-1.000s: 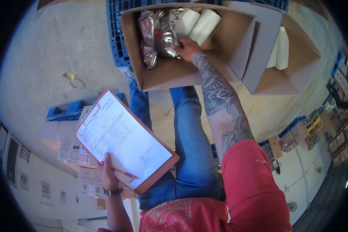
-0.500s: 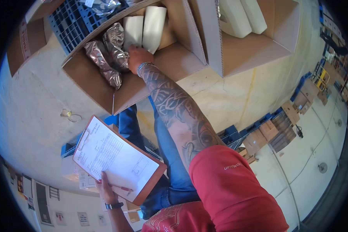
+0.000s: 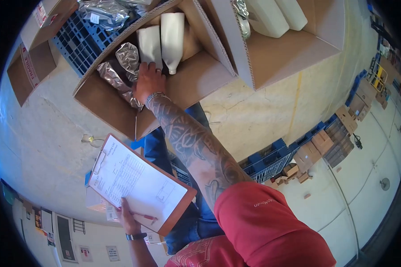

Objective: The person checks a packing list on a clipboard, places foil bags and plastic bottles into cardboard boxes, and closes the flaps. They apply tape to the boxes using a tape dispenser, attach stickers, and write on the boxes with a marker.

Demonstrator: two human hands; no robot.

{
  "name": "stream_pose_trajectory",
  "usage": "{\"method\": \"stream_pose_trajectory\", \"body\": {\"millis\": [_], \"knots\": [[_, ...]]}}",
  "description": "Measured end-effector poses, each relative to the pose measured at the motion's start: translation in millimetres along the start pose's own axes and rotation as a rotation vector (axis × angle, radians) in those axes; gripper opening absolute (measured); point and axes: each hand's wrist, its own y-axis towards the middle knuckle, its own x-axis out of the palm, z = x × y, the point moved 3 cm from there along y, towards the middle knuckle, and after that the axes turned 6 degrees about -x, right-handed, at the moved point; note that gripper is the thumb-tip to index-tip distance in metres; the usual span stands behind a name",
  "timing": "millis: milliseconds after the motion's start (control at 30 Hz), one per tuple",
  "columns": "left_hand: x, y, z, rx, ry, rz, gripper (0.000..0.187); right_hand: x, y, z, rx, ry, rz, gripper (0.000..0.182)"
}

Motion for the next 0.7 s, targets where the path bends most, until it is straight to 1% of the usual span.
{"method": "stream_pose_trajectory", "body": {"millis": [67, 100, 133, 200, 233, 300, 367, 400, 433, 467, 567, 633, 667, 700], "knots": [[-3, 1, 0, -0.033, 0.009, 0.034, 0.048, -8, -10, -27, 0.057, 0.07, -0.053, 0.061], [-7, 6, -5, -0.027, 0.012, 0.0, 0.048, -2, -11, -40, 0.041, 0.006, 0.017, 0.071], [-7, 6, -5, -0.02, 0.014, -0.03, 0.048, 9, -10, -47, 0.025, 0.005, 0.012, 0.071], [-7, 5, -8, -0.002, -0.052, 0.006, 0.047, 34, 5, -53, 0.021, -0.193, 0.111, 0.063], [-9, 5, -10, 0.004, -0.055, 0.012, 0.047, 53, 17, -45, 0.04, -0.206, 0.062, 0.055], [-6, 3, -10, -0.021, -0.096, 0.04, 0.05, 44, 26, -34, -0.093, -0.119, -0.086, 0.046], [0, -4, -2, -0.037, -0.11, 0.088, 0.051, 20, 33, -14, -0.15, -0.015, -0.122, 0.049], [0, -8, -2, -0.045, -0.096, 0.105, 0.052, 1, 33, -12, -0.169, -0.015, -0.155, 0.054], [0, -9, -5, -0.045, -0.148, 0.086, 0.053, -3, 39, -2, -0.192, 0.039, -0.143, 0.06], [-3, -8, -9, -0.051, -0.171, 0.095, 0.053, 0, 47, 9, -0.275, -0.04, -0.13, 0.06], [-9, -8, -25, -0.093, -0.197, 0.13, 0.053, -1, 58, 27, -0.258, -0.089, -0.194, 0.062], [-9, -7, -30, -0.112, -0.265, 0.159, 0.052, -9, 59, 29, -0.296, -0.076, -0.106, 0.059], [-9, -7, -32, -0.114, -0.278, 0.154, 0.052, -9, 58, 28, -0.305, -0.087, -0.105, 0.059], [-9, -6, -33, -0.102, -0.284, 0.149, 0.052, -8, 56, 27, -0.237, -0.111, -0.101, 0.057]]}}
